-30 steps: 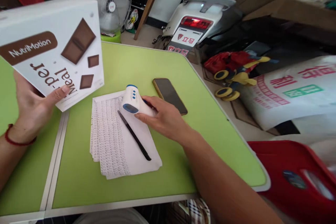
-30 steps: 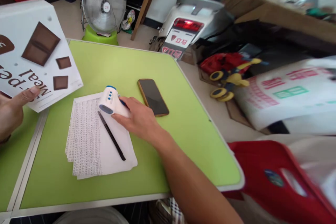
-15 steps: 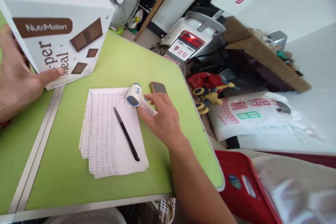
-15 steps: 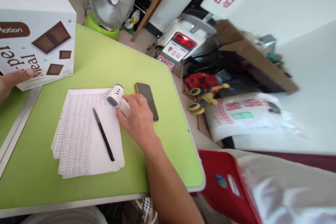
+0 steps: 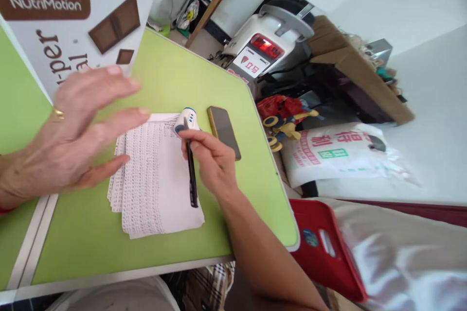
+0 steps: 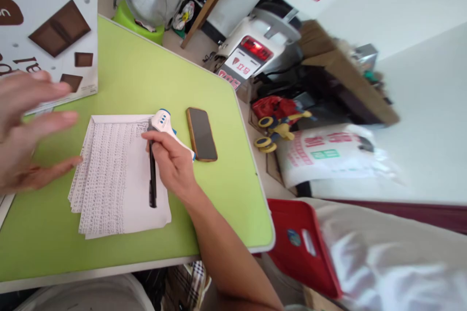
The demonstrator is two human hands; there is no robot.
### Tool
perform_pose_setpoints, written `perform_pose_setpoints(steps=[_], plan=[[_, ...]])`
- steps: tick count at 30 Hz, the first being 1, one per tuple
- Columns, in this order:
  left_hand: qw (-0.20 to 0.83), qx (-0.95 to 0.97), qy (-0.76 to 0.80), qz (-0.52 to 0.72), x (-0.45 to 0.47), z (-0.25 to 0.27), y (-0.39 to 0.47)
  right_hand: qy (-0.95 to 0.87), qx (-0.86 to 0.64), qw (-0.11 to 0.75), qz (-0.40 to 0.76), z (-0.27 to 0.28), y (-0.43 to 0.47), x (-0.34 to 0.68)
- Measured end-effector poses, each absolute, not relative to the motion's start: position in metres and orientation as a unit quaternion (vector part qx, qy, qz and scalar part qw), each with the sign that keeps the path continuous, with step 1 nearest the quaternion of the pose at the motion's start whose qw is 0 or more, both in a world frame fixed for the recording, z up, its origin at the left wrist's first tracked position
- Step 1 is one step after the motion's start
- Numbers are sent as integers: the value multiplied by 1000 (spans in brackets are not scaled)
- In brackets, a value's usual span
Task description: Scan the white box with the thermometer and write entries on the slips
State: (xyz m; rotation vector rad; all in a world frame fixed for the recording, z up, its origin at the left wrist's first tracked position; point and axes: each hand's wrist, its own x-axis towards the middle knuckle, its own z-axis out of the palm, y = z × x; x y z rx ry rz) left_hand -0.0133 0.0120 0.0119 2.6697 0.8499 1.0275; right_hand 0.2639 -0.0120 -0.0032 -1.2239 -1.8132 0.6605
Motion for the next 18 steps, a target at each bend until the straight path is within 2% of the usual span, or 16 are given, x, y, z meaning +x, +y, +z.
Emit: perform_pose_setpoints(steps=[3, 8, 14, 18], plan=[[36, 941, 213, 260, -11, 3, 15, -699, -433, 479, 307, -7, -10, 258], [81, 951, 242, 175, -17, -13, 16, -672, -416, 535, 299, -19, -16, 243], [108, 946, 249, 175, -16, -11, 15, -635, -502, 473, 350, -22, -19, 243], [108, 948, 250, 168, -16, -9, 15, -636, -527, 452, 338, -19, -19, 243]])
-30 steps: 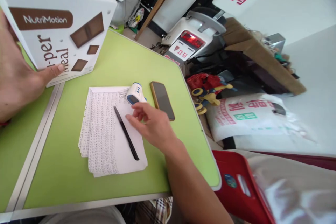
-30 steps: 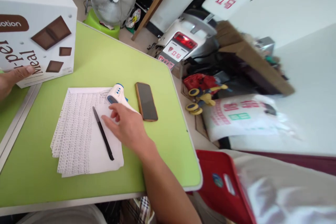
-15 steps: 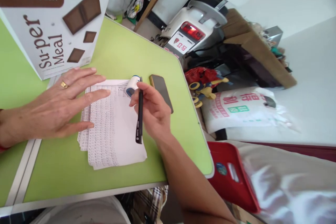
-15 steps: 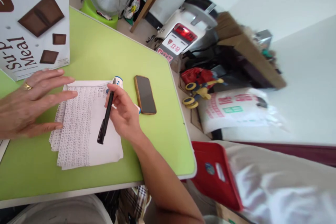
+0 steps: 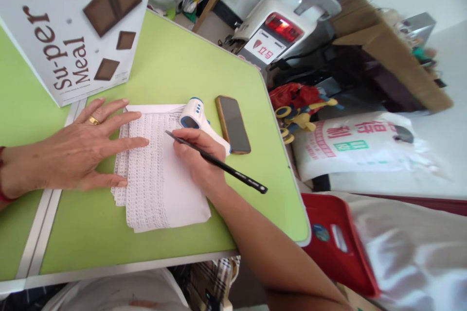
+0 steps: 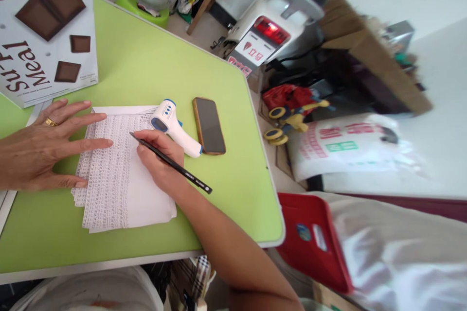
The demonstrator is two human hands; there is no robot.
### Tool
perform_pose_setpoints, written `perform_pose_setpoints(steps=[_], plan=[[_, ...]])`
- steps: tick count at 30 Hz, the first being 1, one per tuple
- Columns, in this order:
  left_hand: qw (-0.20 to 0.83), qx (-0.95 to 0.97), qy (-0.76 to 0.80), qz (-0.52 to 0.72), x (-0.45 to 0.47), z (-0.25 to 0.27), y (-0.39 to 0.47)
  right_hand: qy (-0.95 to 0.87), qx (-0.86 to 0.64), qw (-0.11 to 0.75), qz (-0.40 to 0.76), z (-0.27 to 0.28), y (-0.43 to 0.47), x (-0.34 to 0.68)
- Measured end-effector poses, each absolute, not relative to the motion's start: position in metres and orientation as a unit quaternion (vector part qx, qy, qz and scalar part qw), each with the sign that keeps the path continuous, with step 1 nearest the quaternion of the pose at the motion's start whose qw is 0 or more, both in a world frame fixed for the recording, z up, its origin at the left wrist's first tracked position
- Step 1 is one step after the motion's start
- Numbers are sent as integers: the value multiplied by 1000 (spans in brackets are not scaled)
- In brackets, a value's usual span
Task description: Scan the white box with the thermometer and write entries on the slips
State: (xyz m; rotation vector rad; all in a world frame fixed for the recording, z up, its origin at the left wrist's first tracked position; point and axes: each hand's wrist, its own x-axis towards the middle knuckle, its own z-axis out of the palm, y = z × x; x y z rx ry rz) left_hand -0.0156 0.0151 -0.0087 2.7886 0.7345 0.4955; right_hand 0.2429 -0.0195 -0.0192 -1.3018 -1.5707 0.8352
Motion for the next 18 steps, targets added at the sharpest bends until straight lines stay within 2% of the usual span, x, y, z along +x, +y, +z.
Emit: perform_pose_setpoints(steps=[18], plan=[[95, 952, 248, 150, -16, -9, 17, -695, -521, 389, 307, -18, -21, 234]])
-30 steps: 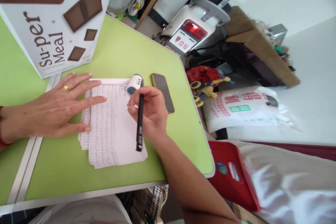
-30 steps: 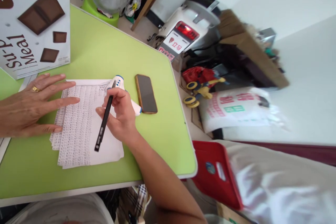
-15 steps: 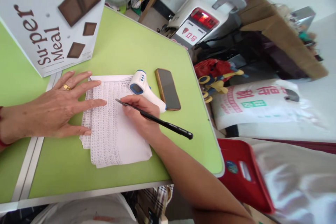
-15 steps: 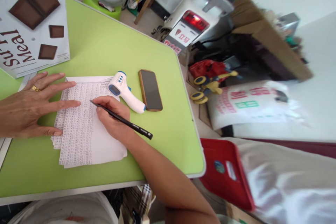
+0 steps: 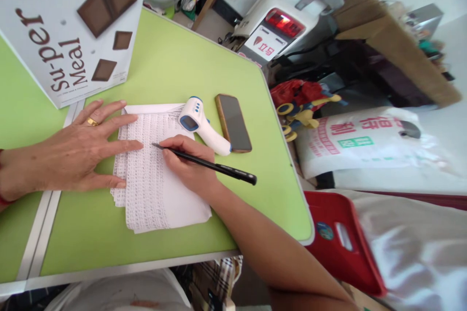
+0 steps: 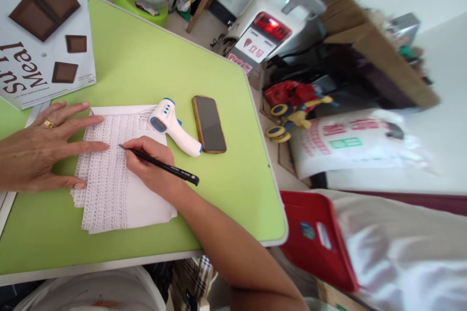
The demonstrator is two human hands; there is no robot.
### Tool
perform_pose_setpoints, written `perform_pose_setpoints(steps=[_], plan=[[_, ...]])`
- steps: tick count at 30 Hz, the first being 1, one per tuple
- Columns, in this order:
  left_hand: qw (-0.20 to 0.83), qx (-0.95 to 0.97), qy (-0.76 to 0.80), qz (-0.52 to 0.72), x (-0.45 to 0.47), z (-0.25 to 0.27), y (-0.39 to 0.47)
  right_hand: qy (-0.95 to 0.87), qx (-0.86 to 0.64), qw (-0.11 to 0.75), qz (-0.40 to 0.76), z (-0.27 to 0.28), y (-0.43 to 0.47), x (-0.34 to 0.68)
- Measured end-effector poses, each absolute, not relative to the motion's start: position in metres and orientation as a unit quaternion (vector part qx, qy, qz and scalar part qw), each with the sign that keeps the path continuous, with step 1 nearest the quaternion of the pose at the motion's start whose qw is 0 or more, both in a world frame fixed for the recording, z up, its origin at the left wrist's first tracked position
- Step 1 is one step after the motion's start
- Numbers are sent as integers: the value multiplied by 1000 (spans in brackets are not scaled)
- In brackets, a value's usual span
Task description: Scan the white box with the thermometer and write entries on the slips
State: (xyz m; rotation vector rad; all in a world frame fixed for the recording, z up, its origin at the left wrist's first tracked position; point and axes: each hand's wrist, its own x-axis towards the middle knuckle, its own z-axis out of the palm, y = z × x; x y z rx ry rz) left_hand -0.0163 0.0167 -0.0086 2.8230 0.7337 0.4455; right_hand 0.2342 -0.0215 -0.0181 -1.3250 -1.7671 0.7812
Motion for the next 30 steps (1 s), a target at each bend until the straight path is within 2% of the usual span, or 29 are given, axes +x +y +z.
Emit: perform_pose_setpoints(steps=[7, 16, 22, 30], plan=[[97, 952, 251, 143, -17, -9, 17, -719, -523, 368, 271, -17, -22, 233], [91, 955, 245, 141, -18, -8, 16, -711, -529, 357, 297, -16, -24, 234], [101, 952, 249, 144, -18, -10, 17, -685, -553, 387, 274, -20, -22, 233], [96, 954, 242, 148, -18, -10, 17, -698, -530, 381, 293, -17, -22, 235]])
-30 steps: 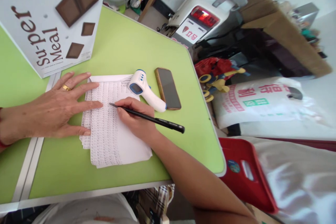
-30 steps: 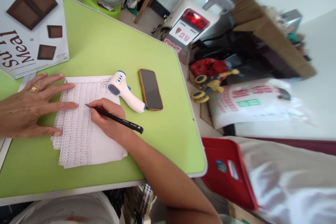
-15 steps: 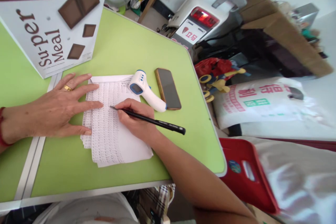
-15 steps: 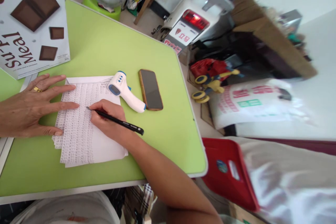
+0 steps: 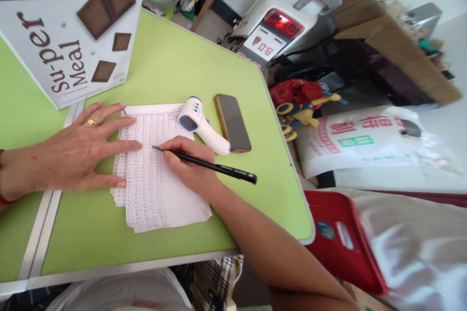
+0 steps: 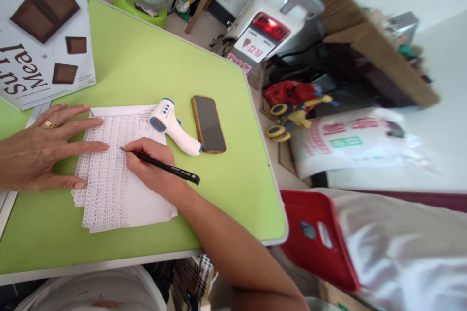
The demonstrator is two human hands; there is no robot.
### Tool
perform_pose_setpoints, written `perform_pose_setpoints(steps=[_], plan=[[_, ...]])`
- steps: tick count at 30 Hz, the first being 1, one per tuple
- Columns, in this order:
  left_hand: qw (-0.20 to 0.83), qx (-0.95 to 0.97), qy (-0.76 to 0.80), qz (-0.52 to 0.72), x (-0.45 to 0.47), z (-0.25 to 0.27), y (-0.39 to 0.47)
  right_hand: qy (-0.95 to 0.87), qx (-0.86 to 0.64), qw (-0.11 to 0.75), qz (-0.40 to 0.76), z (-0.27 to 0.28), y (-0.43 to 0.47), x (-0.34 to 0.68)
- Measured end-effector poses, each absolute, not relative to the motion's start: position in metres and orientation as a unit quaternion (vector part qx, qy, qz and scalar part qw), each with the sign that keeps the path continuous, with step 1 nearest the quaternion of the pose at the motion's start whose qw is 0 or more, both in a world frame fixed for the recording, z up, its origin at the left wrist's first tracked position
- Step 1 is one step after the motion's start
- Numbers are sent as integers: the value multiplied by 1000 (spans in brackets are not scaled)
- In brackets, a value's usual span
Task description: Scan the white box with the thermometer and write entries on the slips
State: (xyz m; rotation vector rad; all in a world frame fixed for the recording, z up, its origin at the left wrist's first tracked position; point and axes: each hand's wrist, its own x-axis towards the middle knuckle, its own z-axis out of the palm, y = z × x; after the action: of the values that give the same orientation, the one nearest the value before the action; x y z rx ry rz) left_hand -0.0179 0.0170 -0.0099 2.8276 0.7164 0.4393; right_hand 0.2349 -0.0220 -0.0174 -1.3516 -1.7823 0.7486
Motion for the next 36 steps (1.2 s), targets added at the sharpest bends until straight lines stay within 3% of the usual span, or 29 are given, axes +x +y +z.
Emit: perform_pose_setpoints(steps=[36], plan=[[103, 954, 238, 148, -18, -11, 17, -708, -520, 387, 279, -19, -23, 236]])
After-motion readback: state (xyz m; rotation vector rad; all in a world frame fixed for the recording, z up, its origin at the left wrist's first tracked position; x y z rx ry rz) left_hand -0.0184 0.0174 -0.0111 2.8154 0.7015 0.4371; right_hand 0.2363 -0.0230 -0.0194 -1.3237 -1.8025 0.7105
